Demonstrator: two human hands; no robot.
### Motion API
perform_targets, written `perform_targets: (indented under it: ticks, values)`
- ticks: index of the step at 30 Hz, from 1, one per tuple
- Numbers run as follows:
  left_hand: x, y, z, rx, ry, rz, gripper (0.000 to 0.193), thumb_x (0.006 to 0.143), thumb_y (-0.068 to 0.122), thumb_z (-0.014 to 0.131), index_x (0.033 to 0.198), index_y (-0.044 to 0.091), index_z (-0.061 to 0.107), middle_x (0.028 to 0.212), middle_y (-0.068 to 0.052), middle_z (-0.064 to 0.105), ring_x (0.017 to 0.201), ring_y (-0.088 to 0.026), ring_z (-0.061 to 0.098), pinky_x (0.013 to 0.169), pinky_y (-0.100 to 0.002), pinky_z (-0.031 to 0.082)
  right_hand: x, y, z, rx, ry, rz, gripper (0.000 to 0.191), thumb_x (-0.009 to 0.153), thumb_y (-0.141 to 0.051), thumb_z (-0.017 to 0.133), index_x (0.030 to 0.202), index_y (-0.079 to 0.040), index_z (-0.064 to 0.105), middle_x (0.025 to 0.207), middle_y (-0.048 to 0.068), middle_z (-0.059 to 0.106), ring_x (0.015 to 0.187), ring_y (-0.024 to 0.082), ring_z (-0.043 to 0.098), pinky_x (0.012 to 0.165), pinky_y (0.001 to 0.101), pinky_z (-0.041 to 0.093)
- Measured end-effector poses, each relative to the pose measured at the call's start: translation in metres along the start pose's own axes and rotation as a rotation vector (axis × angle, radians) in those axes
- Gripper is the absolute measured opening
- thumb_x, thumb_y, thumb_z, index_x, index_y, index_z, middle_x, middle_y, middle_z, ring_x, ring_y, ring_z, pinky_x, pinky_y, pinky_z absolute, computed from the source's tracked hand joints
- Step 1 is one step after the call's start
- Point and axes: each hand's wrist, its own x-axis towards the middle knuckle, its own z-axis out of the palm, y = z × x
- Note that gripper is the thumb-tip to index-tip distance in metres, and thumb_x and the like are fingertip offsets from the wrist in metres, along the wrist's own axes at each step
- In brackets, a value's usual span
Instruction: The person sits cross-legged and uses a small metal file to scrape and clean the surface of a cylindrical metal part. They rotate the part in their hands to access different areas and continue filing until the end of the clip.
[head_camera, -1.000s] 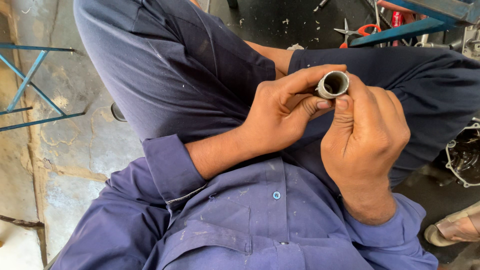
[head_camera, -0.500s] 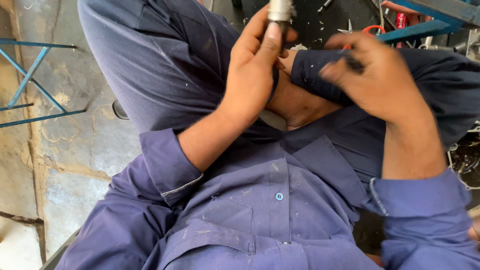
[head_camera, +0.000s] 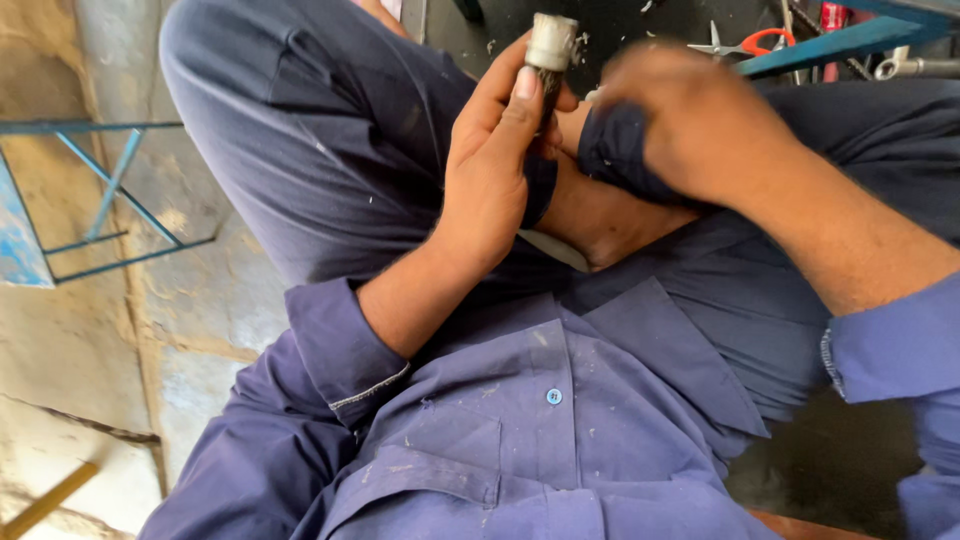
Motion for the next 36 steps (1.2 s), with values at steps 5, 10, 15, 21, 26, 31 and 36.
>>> perform_targets:
  ticks: [5,10,15,21,26,31,36]
  values:
    - [-0.003,0.005,0.003,0.032,-0.007,-0.105,0.044,0.117,0.023,0.044,0.152,-0.002,0.051,0.098,-0.004,0.060,0.082,-0.011,0.051,0.076,-0.024,0.043,0.038,0.019,0.018,0.156,-0.690,0.316,0.032,0.090,0.000,0.053,0.111,-0.012,0.074,0.114,0.013,0.075,0.110,0.030,0.068,0.095,0.0400,0.055]
    - [-0.036,0.042,0.011,0.204,-0.015,-0.103,0.044,0.112,0.026,0.044,0.144,-0.003,0.054,0.100,-0.004,0.061,0.086,-0.011,0.053,0.078,-0.025,0.044,0.061,0.022,0.024,0.053,0.345,-0.486,0.039,0.088,0.002,0.060,0.125,-0.007,0.068,0.146,0.021,0.058,0.132,0.039,0.058,0.108,0.0463,0.052]
    - [-0.071,0.059,0.016,0.287,0.025,-0.131,0.043,0.110,0.023,0.044,0.140,-0.004,0.060,0.097,-0.004,0.062,0.087,-0.010,0.053,0.080,-0.025,0.045,0.052,0.021,0.014,-0.144,-0.222,0.001,0.027,0.089,-0.015,0.055,0.111,-0.012,0.070,0.109,0.017,0.073,0.103,0.040,0.068,0.086,0.0533,0.054]
    - [-0.075,0.028,0.038,0.095,0.047,-0.324,0.040,0.107,0.022,0.046,0.134,-0.002,0.062,0.101,-0.001,0.066,0.086,-0.008,0.057,0.075,-0.024,0.047,0.036,0.028,0.034,-0.234,-0.491,0.218,0.033,0.089,-0.020,0.054,0.116,-0.006,0.067,0.108,0.021,0.073,0.102,0.041,0.070,0.087,0.0529,0.055]
    - [-0.067,0.016,0.041,0.082,-0.112,-0.385,0.038,0.109,0.020,0.049,0.139,0.000,0.062,0.094,-0.002,0.064,0.079,-0.006,0.052,0.070,-0.022,0.044,0.041,0.028,0.049,-0.127,-0.480,0.224,0.040,0.088,-0.019,0.052,0.123,-0.007,0.065,0.120,0.019,0.070,0.111,0.040,0.066,0.092,0.0530,0.052]
    - [-0.050,0.014,0.013,-0.158,-0.043,-0.440,0.036,0.110,0.020,0.048,0.137,0.000,0.060,0.090,0.001,0.058,0.075,-0.006,0.049,0.067,-0.022,0.042,0.086,0.040,0.069,-0.106,-0.765,0.420,0.040,0.099,-0.030,0.047,0.131,-0.017,0.066,0.130,0.016,0.067,0.122,0.039,0.061,0.104,0.0501,0.047]
    - [-0.048,0.001,0.001,-0.173,-0.017,-0.613,0.038,0.108,0.022,0.045,0.135,0.000,0.060,0.087,0.001,0.059,0.073,-0.006,0.046,0.066,-0.020,0.040,0.074,0.077,0.074,0.088,-0.624,0.493,0.036,0.099,-0.032,0.052,0.121,-0.013,0.071,0.125,0.017,0.069,0.118,0.037,0.063,0.102,0.0469,0.049]
